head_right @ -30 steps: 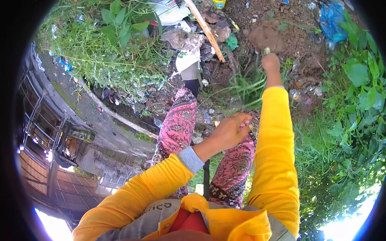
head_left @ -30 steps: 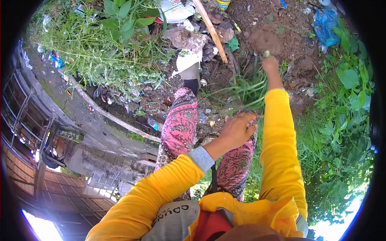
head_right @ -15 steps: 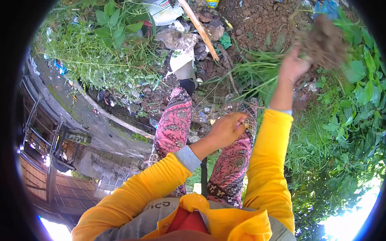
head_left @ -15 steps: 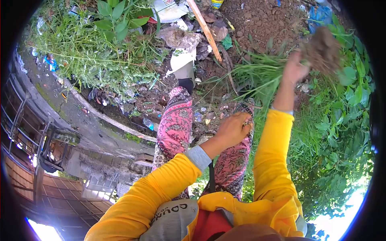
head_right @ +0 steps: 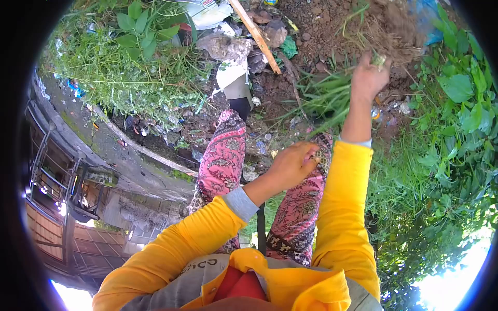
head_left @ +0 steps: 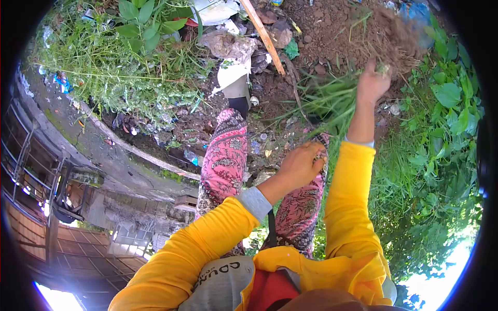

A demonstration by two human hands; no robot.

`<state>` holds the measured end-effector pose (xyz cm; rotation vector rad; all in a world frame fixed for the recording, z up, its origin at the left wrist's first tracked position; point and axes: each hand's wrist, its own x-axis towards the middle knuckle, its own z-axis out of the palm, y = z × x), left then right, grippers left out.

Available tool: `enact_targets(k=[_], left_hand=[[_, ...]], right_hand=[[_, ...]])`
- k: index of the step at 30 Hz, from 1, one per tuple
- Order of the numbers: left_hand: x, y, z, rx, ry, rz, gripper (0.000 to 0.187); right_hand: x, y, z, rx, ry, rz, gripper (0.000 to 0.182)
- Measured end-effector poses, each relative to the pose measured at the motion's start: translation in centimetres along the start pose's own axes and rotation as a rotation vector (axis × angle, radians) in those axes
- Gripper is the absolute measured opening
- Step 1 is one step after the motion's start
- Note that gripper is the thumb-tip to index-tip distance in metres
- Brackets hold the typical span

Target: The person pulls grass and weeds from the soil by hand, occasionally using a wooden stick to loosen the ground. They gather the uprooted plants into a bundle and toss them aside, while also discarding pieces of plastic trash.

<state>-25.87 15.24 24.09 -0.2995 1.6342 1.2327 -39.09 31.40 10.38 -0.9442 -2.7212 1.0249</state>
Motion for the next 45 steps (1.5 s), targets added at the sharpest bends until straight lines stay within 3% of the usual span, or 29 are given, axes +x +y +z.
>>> enact_targets(k=[3,6,9,10,12,17,18,21,22,25,26,29,30,33,34,37,41,42,45], left_hand=[[-0.1,-0.4,0.4,-0.021,0.042,0.030,0.031],[0.0,-0.1,0.5,-0.004,0.000,-0.007,0.031],[0.0,-0.1,0.7,-0.016,0.009,0.014,0.031],[-0.1,0.0,0.8,-0.028,0.008,-0.011,0.030],[-0.5,0.2,0.8,-0.013,-0.038,-0.018,0.030],[0.6,-0.2,0.1,-0.053,0.038,0.029,0.030],[0.4,-0.1,0.0,-0.053,0.027,0.020,0.029],[0.2,0.8,0.0,0.000,-0.052,0.002,0.029],[0.2,0.8,0.2,0.004,-0.049,0.009,0.030],[0.0,0.5,0.3,-0.065,-0.019,-0.008,0.030],[0.0,0.8,0.2,-0.079,-0.040,-0.026,0.030],[0.7,1.1,0.4,-0.102,-0.085,-0.040,0.029],[0.7,1.0,0.4,-0.120,-0.087,-0.044,0.029],[0.6,1.3,-0.2,-0.113,-0.035,-0.037,0.029],[0.5,1.1,-0.1,-0.105,-0.026,-0.029,0.029],[0.6,1.4,0.1,-0.146,-0.049,-0.030,0.029],[0.5,1.2,0.1,-0.126,-0.064,-0.053,0.029],[0.8,1.4,-0.1,-0.133,-0.062,-0.042,0.029],[0.4,1.5,-0.2,-0.149,-0.059,-0.039,0.029]], right_hand=[[1.0,7.3,4.4,-0.783,-0.495,-0.027,0.037],[1.0,11.7,6.7,-0.755,-0.765,-0.070,0.039],[0.4,5.3,4.7,-0.612,-0.552,0.171,0.041],[-0.1,6.5,4.4,-0.563,-0.462,0.116,0.045],[0.1,15.3,6.7,-0.757,-0.676,-0.112,0.048],[2.8,9.7,4.9,-0.456,-0.531,0.194,0.048],[2.7,9.8,5.1,-0.444,-0.614,0.226,0.048],[3.9,8.2,5.2,-0.655,-0.751,0.030,0.045],[4.7,9.3,5.3,-0.558,-0.627,-0.151,0.043],[7.4,9.6,4.3,-0.228,-0.486,0.582,0.041],[7.8,9.0,3.8,-0.554,-0.644,0.366,0.040],[8.9,11.6,4.4,-0.897,-0.854,-0.263,0.039],[9.6,11.9,4.1,-0.850,-0.716,-0.136,0.037],[11.2,12.6,4.2,-0.815,-0.703,0.055,0.034],[10.5,11.7,4.3,-0.871,-0.759,-0.201,0.028],[11.5,12.0,4.7,-0.859,-0.708,-0.103,0.025],[11.0,10.8,5.9,-0.896,-0.827,-0.333,0.025],[11.2,11.6,6.3,-0.926,-0.877,-0.385,0.038],[12.5,12.1,6.6,-0.859,-0.722,0.028,0.037]])
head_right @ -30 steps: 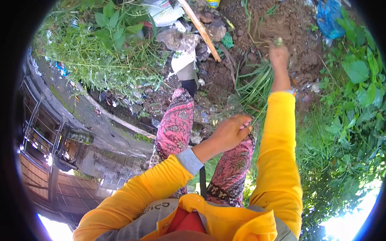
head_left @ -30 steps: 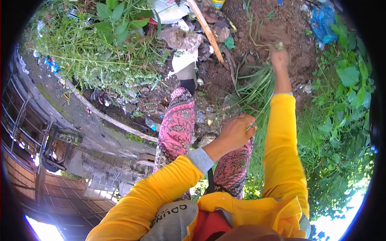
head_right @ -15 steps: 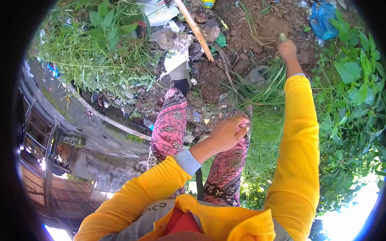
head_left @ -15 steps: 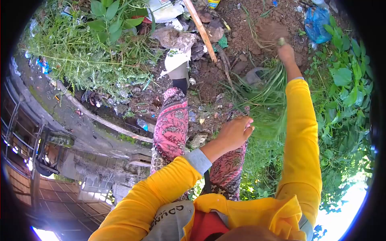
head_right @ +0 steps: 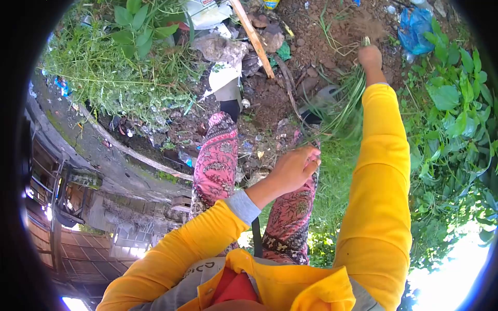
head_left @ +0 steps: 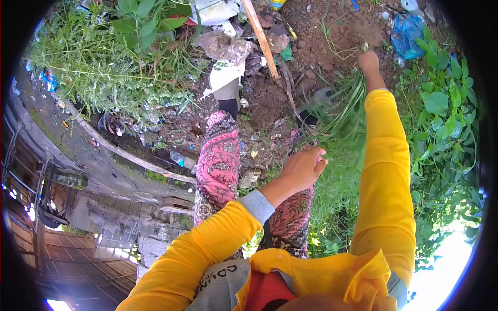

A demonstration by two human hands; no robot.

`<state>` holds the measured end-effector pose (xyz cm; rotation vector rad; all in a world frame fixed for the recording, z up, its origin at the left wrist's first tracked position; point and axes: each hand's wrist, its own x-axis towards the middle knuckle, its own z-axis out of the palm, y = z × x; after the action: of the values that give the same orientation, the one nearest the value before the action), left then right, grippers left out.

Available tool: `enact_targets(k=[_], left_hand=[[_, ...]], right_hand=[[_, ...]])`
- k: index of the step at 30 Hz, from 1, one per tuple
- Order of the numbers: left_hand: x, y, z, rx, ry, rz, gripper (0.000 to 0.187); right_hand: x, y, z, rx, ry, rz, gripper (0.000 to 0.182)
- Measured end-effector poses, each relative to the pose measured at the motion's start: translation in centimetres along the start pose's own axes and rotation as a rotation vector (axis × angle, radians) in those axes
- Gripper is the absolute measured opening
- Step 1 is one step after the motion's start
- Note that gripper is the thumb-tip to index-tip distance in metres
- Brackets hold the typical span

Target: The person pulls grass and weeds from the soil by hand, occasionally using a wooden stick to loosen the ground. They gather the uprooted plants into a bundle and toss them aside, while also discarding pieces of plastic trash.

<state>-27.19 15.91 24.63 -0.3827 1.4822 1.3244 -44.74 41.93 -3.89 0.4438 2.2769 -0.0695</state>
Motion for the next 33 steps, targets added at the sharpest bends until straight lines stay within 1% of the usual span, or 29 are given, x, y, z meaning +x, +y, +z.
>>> enact_targets(k=[1,4,5,6,8,9,12,13,16,17,20,21,23,24,25,26,27,28,29,31,32,33], left_hand=[[0.2,-0.3,0.1,0.010,0.011,0.010,0.029],[0.4,-0.2,0.1,0.009,0.016,0.006,0.029],[0.4,0.0,0.2,-0.010,0.006,-0.017,0.029],[0.3,0.2,0.1,-0.021,0.001,-0.038,0.029],[0.3,-0.1,0.1,-0.018,0.009,-0.031,0.030],[0.4,-0.2,0.2,-0.022,0.013,-0.029,0.030],[0.6,-0.1,0.2,-0.001,0.018,-0.002,0.030],[0.7,-0.3,0.4,-0.032,0.031,-0.003,0.031],[1.0,-0.4,0.5,0.006,0.021,-0.014,0.031],[1.0,-0.5,0.7,-0.021,0.024,-0.020,0.031],[1.1,-0.1,1.0,-0.018,0.023,-0.029,0.030],[1.2,-0.1,1.1,0.002,0.024,-0.015,0.030],[1.5,-0.3,1.5,0.033,0.017,-0.024,0.030],[1.7,-0.5,1.7,0.039,0.021,-0.017,0.029],[1.9,-0.9,2.0,0.042,0.017,-0.012,0.029],[1.9,-1.2,2.4,0.044,0.012,-0.008,0.028],[1.9,-1.4,2.8,0.118,-0.088,-0.021,0.028],[2.0,-1.5,2.9,0.196,-0.178,-0.031,0.027],[2.2,-1.5,2.9,0.274,-0.259,-0.043,0.027],[2.0,-2.2,3.2,0.307,-0.356,-0.003,0.026],[2.0,-2.6,3.2,0.322,-0.406,0.015,0.026],[2.1,-2.9,3.1,0.347,-0.407,0.006,0.025]], right_hand=[[0.0,-0.2,0.5,0.005,0.012,-0.084,0.038],[-0.7,-0.9,0.6,-0.179,0.070,-0.411,0.035],[-0.6,-0.4,0.3,-0.123,0.069,-0.263,0.036],[-1.7,-0.3,-0.4,-0.037,0.018,-0.214,0.037],[-3.1,-2.3,-2.3,0.155,-0.055,-0.137,0.041],[-1.2,-0.5,-0.2,0.234,-0.133,-0.173,0.035],[-3.1,0.3,-2.2,0.889,-0.570,0.079,0.027],[-5.1,-0.3,-3.4,1.086,-0.563,0.115,0.022],[-7.2,1.0,-5.6,1.371,-0.719,0.049,0.018],[-7.6,1.7,-6.0,1.430,-0.762,0.018,0.020],[-7.2,3.0,-4.5,0.999,-0.399,0.210,0.022],[-7.7,2.7,-4.4,0.656,-0.190,0.060,0.029],[-9.2,1.9,-3.6,0.660,-0.262,0.019,0.036],[-10.4,1.2,-3.2,0.528,-0.222,-0.059,0.040],[-13.6,-1.0,-5.7,0.405,-0.210,-0.142,0.043],[-14.6,-0.6,-4.7,0.304,-0.241,-0.223,0.048],[-15.6,0.3,-2.4,0.346,-0.098,-0.360,0.056],[-18.3,0.0,-3.0,0.240,-0.061,-0.320,0.061],[-20.3,0.8,-3.5,0.245,-0.180,-0.288,0.056],[-24.1,5.7,-3.2,0.197,-0.229,-0.300,0.052],[-26.9,9.0,-5.5,0.190,-0.233,-0.210,0.044],[-29.0,14.1,-8.4,0.274,-0.408,-0.010,0.039]])
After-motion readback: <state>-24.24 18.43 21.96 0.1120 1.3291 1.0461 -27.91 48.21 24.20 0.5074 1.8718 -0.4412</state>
